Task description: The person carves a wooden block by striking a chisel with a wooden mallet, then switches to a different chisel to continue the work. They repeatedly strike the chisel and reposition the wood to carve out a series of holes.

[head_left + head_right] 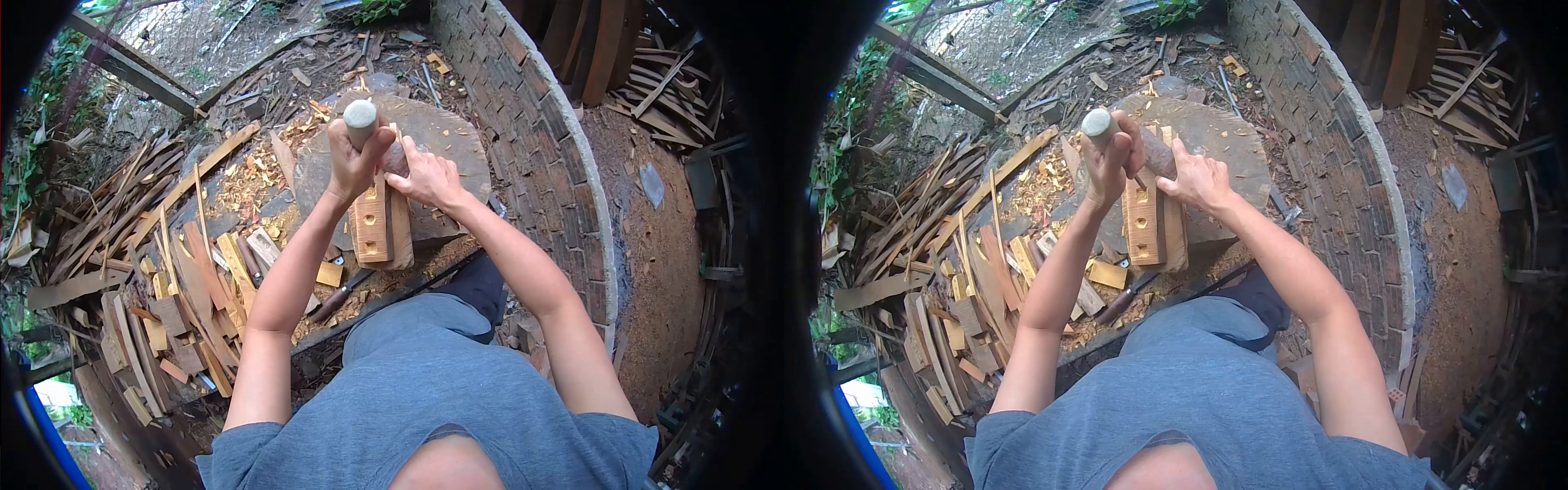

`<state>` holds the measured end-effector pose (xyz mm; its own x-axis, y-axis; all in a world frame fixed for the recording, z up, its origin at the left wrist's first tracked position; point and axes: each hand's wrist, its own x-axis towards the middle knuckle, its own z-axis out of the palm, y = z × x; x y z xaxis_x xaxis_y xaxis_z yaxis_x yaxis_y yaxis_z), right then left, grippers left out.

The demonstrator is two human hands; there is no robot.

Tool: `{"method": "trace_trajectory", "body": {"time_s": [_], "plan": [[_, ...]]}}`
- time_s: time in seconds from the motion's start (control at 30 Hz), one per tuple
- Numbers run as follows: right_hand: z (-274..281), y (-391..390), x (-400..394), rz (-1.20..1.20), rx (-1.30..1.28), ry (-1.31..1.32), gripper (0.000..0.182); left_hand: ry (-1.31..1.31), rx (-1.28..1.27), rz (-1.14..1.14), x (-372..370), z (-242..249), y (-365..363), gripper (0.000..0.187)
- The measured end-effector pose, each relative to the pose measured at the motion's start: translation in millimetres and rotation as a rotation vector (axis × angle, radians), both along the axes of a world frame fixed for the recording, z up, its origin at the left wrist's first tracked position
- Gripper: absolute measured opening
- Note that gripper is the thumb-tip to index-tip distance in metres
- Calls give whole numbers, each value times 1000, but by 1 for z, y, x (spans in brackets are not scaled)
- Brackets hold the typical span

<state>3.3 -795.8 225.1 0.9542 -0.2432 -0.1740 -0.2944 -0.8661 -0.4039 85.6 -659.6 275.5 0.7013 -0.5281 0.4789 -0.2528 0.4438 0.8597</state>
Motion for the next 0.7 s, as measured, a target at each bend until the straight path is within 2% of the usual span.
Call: {"method": "trace_trajectory", "body": {"time_s": [0.3, 0.5, 0.57, 0.6, 0.67, 0.7], "plan": [[9, 0, 0, 16, 37, 58, 86, 11, -33, 41, -3, -3, 0, 44], [-8, -3, -1, -31, 48, 14, 80, -21, 50, 179, -6, -6, -7, 35], [-28, -11, 1, -73, 375, -208, 69, -48, 21, 188, -4, -8, -9, 31], [-12, -8, -4, -54, 374, -207, 69, -59, 3, 195, -5, -6, -7, 27], [32, -7, -28, -278, 1304, -274, 56, -54, 15, 240, -6, -3, -5, 25], [55, -8, -41, -86, 1628, -396, 55, -64, 19, 232, -6, -3, -5, 25]]}}
